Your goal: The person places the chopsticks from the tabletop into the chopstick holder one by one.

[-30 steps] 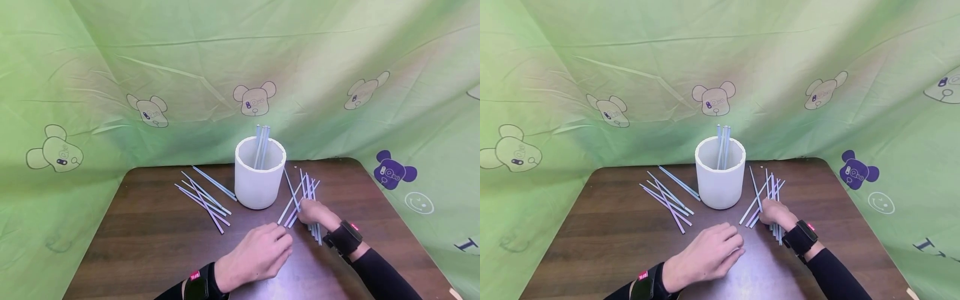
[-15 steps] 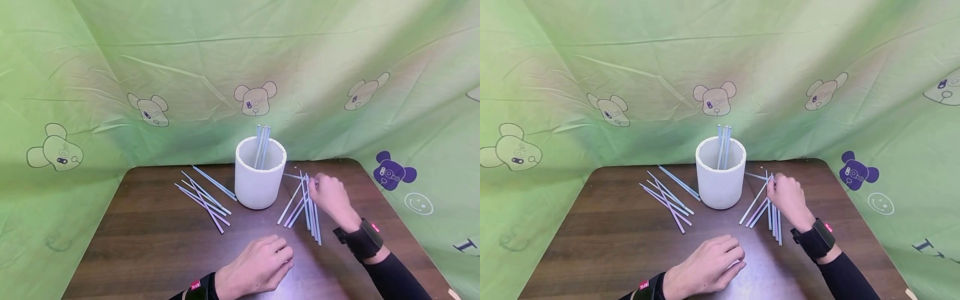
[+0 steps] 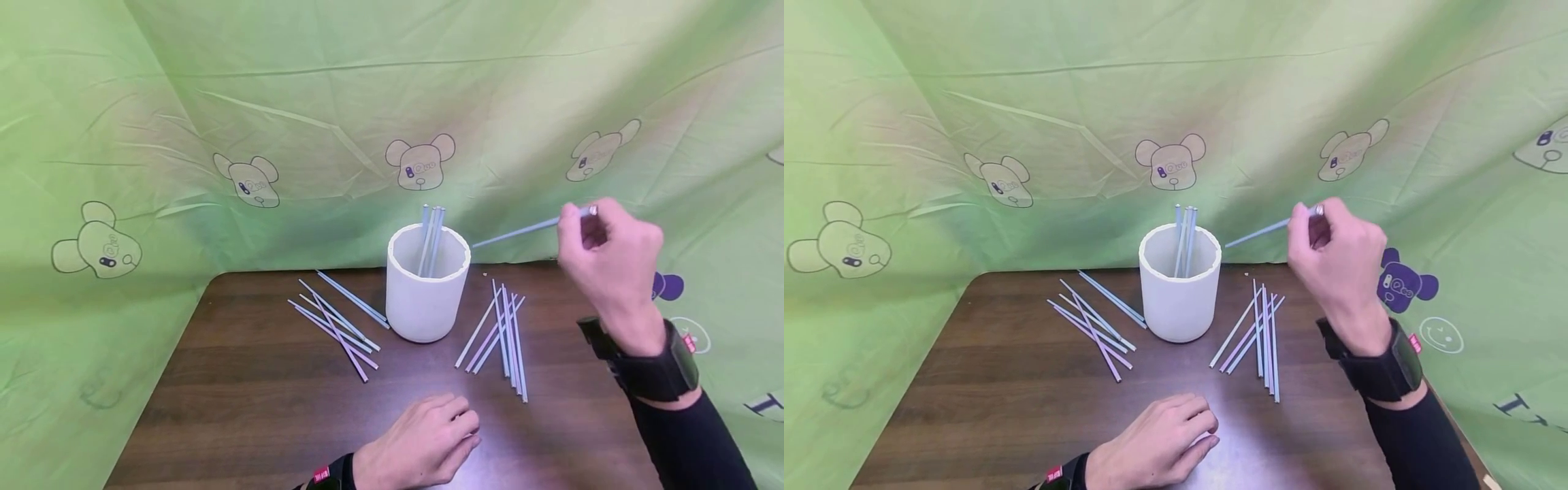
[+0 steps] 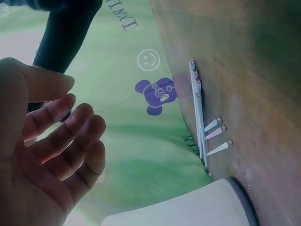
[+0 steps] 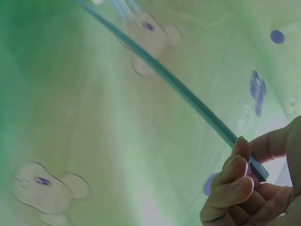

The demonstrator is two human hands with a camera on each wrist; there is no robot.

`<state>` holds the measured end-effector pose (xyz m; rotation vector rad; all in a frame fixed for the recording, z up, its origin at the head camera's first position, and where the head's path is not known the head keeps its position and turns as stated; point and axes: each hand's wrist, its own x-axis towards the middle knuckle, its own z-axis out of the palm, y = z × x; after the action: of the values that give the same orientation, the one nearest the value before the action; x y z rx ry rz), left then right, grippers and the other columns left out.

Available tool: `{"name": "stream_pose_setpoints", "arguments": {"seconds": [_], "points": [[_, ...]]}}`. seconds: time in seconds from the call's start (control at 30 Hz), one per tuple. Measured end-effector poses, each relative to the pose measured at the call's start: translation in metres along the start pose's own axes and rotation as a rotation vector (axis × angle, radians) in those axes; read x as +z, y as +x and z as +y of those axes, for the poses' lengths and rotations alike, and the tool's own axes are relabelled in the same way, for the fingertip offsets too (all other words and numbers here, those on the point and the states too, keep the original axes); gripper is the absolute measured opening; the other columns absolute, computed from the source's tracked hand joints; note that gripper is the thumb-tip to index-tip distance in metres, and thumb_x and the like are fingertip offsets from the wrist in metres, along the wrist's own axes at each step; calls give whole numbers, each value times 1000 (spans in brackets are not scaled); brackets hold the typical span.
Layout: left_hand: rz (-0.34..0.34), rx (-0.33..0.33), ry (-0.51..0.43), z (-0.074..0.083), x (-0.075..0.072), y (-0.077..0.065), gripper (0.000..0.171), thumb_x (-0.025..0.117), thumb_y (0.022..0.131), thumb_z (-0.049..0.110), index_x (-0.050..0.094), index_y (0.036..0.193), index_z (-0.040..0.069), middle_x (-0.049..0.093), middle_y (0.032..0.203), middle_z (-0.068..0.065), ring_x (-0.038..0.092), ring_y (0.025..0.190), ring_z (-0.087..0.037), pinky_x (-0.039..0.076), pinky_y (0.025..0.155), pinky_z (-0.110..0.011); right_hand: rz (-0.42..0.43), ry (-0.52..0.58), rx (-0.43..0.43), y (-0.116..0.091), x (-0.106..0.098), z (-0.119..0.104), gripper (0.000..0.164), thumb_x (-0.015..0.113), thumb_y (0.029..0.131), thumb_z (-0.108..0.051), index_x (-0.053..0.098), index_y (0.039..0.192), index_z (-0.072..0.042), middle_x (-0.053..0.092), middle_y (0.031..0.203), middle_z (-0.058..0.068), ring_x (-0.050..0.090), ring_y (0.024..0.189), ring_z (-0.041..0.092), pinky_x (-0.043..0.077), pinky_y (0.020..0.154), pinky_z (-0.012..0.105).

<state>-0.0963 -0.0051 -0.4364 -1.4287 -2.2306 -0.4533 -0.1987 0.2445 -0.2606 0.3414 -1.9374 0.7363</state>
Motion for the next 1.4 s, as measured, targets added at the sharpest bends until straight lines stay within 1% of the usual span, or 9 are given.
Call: {"name": "stream_pose_setpoints", "arguments": {"seconds": [0.17,0.27,0.37,0.47,0.67,0.83,0.93,1.2,1.4], "points": [[-7,-1,-27,1,2,-2,12,62,98,28,56,88,24,43,80,13,44,70,1,37,66,-9,105,8,-17,35,-2,-11,32,62,93,-17,62,73,8,49,68,-32,40,56,-18,34,57,0],[-8,-5,-26,2,3,-4,13,63,98,29,56,88,24,43,80,14,44,70,1,37,66,-9,118,6,-4,52,-2,-17,28,61,94,-20,60,67,-12,46,68,-39,40,55,-16,34,58,3],[-23,-16,-37,3,3,-5,12,61,99,29,56,89,24,43,80,14,44,70,1,36,66,-9,78,12,5,64,1,-21,28,61,95,-21,53,72,-33,47,69,-41,41,55,-15,36,58,4],[-51,-34,-68,4,3,-6,11,60,100,29,57,91,24,44,80,14,44,70,1,34,66,-8,27,42,41,72,9,-24,28,63,96,-21,52,75,-36,49,69,-39,43,56,-11,37,57,6],[-130,-88,-140,4,2,-7,11,58,102,30,59,93,24,47,81,14,44,71,2,31,66,-5,-83,75,100,79,37,-27,20,61,99,-21,61,80,-21,53,70,-28,46,55,-6,39,56,9],[-174,-109,-184,5,2,-8,11,56,103,30,59,95,24,49,82,13,45,72,4,31,67,-4,-207,38,83,78,64,-22,26,57,102,-20,67,90,1,69,74,6,45,53,-10,39,54,7],[-171,-105,-181,6,3,-9,10,55,103,30,59,96,24,49,82,13,46,72,3,31,68,-4,-257,13,81,77,80,-16,29,57,102,-22,68,92,3,73,79,20,46,52,-10,38,52,6],[-227,-130,-224,5,1,-9,12,53,105,30,61,98,24,52,85,13,48,75,4,34,71,-3,-425,-49,86,66,116,-3,31,55,102,-26,69,93,1,72,79,18,61,60,24,46,55,22],[-244,-134,-219,5,2,-9,12,52,105,31,61,99,25,53,85,13,48,75,4,34,71,-3,-529,-84,96,49,138,7,30,55,102,-28,67,90,-3,69,77,14,61,63,27,49,59,34]]}}
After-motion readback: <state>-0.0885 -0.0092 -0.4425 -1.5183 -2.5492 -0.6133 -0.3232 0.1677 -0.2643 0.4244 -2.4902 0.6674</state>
